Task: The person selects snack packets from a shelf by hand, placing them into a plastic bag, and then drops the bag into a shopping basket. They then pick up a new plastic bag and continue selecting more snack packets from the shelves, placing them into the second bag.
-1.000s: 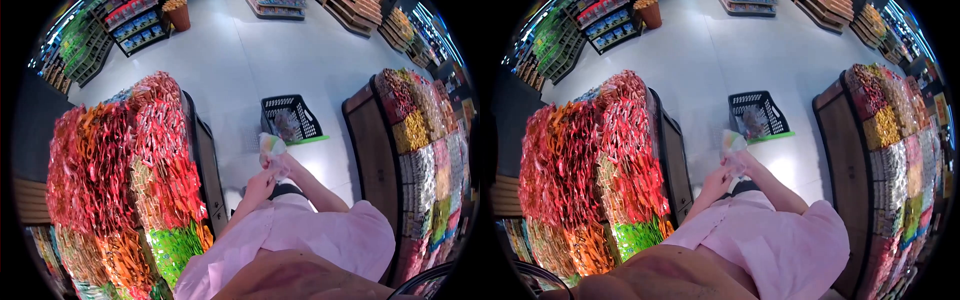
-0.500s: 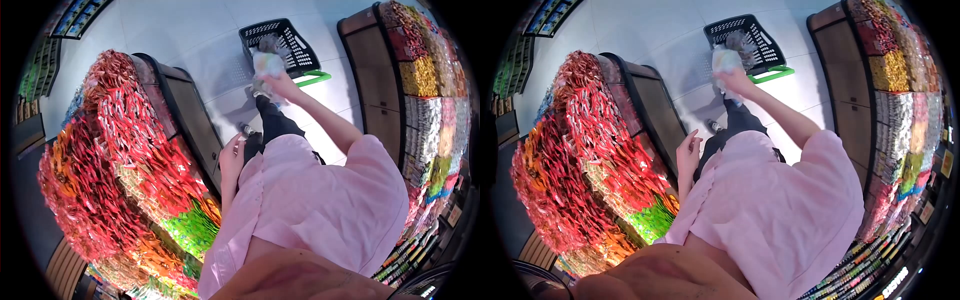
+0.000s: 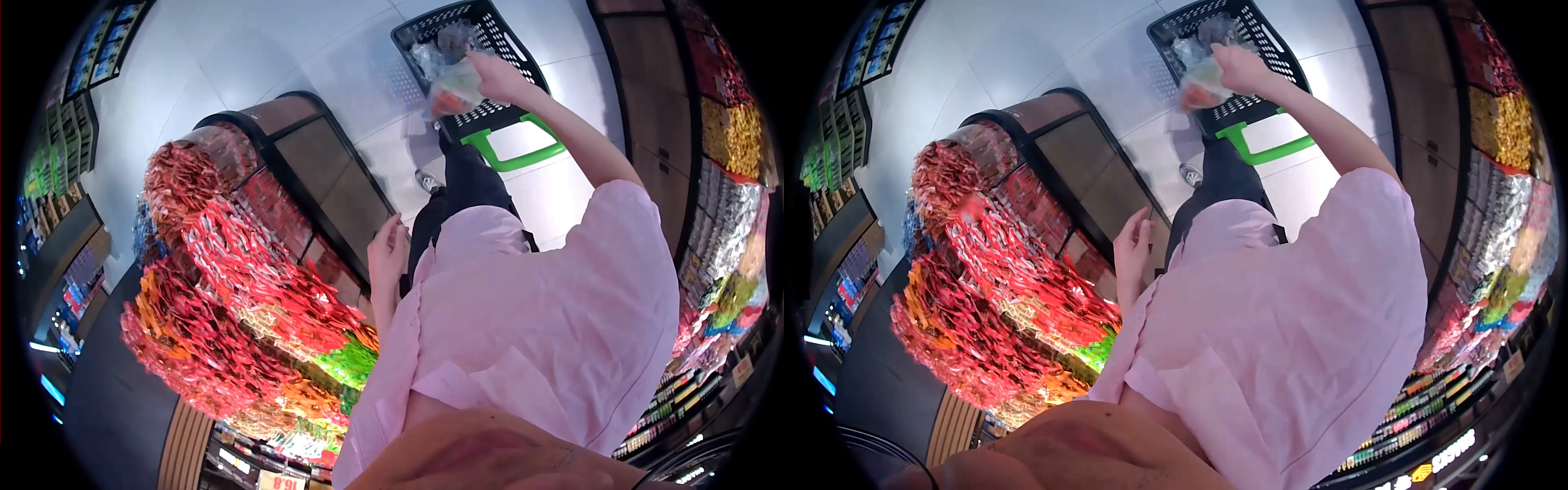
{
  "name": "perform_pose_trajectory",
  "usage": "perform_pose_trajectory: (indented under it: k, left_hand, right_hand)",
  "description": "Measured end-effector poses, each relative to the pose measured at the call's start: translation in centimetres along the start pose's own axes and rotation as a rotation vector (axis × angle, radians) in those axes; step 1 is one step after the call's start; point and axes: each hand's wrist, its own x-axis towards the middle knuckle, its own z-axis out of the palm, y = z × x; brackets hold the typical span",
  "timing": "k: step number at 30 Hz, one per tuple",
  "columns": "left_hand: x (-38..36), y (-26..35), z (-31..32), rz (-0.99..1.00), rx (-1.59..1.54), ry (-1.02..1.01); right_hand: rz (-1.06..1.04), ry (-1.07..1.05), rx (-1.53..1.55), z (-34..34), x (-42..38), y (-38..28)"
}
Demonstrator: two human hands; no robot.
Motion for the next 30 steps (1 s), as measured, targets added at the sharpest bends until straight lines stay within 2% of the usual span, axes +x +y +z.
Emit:
perform_pose_trajectory:
  k: [2,3,6,11,13,17,25,28,30]
  left_hand:
    - [1.4,1.5,0.0,-0.025,0.040,-0.003]
    - [2.0,1.9,0.1,-0.046,0.040,-0.001]
    - [3.4,2.3,0.3,-0.108,0.053,-0.021]
    - [5.8,1.3,1.9,-0.185,0.072,-0.074]
    - [6.8,1.0,2.5,-0.203,0.108,-0.095]
    - [8.6,1.4,3.5,-0.278,0.074,-0.124]
    - [11.2,-1.7,5.3,-0.441,0.023,-0.144]
    - [12.2,-3.5,6.1,-0.506,-0.015,-0.134]
    - [12.9,-4.1,6.6,-0.540,-0.018,-0.139]
  right_hand:
    - [0.018,-0.126,0.110,1.6,0.9,2.2]
    - [0.078,-0.106,0.202,4.2,0.9,4.1]
    - [0.288,-0.143,0.204,8.7,1.6,8.6]
    - [0.439,-0.145,0.110,14.0,4.2,14.8]
    - [0.442,-0.113,0.115,15.4,5.3,15.7]
    - [0.455,-0.322,0.152,21.1,7.6,19.0]
    - [0.516,-0.434,0.191,31.9,12.3,20.9]
    - [0.479,-0.404,0.113,35.6,14.2,21.5]
    - [0.483,-0.507,0.065,38.1,15.4,22.7]
